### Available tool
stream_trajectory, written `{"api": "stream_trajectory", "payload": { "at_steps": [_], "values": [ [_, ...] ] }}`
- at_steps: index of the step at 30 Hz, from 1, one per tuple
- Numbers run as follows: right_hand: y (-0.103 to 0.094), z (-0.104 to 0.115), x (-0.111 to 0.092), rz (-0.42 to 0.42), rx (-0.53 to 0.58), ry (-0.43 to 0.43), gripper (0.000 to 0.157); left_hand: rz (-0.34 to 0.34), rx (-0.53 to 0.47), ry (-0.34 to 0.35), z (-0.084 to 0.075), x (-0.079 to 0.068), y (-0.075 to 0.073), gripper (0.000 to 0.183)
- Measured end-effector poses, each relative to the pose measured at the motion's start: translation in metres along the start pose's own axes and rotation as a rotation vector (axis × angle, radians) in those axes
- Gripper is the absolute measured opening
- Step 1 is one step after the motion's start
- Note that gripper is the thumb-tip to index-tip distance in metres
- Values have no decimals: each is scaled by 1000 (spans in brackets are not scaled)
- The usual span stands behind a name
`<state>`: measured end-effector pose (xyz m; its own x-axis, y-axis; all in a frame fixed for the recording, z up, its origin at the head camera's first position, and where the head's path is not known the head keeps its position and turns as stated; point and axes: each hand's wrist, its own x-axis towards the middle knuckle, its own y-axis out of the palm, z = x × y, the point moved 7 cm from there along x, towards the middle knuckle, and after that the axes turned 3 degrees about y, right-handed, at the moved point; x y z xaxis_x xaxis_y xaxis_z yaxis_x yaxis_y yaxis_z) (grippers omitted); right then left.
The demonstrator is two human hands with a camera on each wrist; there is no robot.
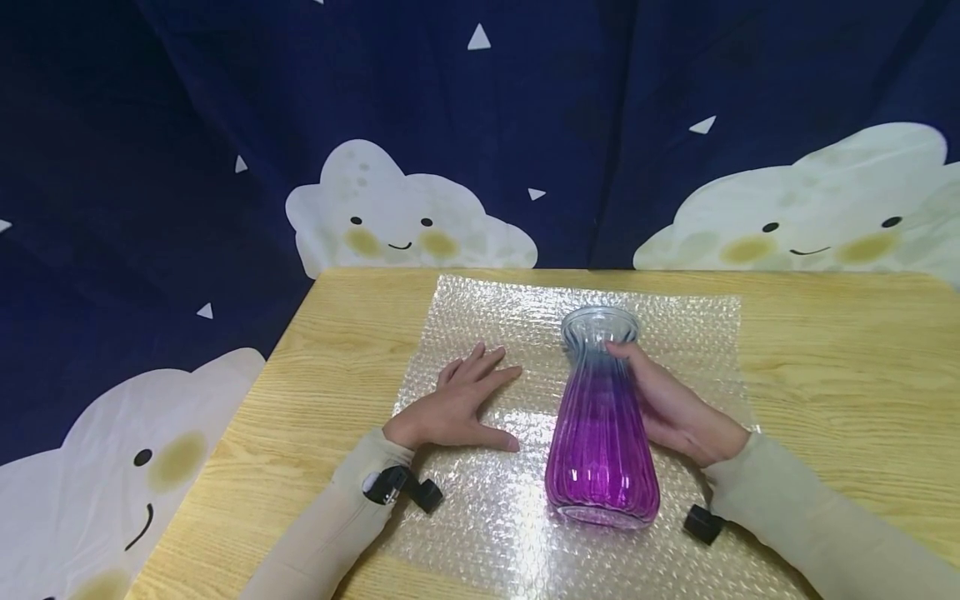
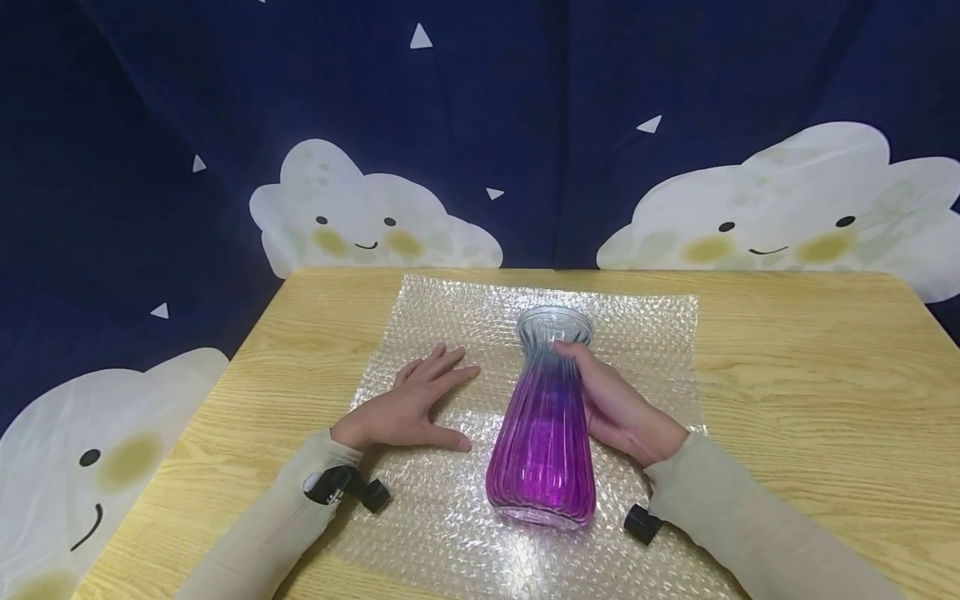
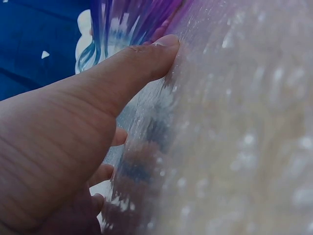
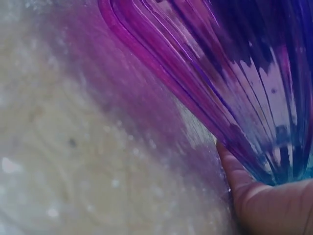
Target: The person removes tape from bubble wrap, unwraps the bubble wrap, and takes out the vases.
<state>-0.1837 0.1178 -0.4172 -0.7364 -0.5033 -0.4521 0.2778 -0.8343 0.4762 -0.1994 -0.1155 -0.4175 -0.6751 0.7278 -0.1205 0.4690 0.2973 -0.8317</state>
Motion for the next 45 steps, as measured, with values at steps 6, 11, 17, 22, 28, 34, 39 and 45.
{"api": "stream_trajectory", "payload": {
  "at_steps": [6,11,17,22,28,34,39,45],
  "values": [
    [0,0,1,5,21,4,46,3,3,5,-2,0,-1,104],
    [0,-1,0,20,41,12,47,6,3,2,-2,-1,-1,104],
    [1,-1,-1,38,57,13,49,6,3,-2,-2,-1,-1,104],
    [0,-3,-1,34,74,12,48,4,6,-4,-2,-2,-1,105],
    [1,-2,-2,24,74,12,48,-7,16,-10,0,-2,-2,105],
    [0,-2,-5,-10,98,18,44,-5,13,-6,0,-2,-1,105],
    [-1,-2,-7,2,138,11,40,2,12,-8,-1,-2,-1,105],
    [0,-2,-8,39,135,-27,34,6,18,-7,-1,-1,0,105]
  ]
}}
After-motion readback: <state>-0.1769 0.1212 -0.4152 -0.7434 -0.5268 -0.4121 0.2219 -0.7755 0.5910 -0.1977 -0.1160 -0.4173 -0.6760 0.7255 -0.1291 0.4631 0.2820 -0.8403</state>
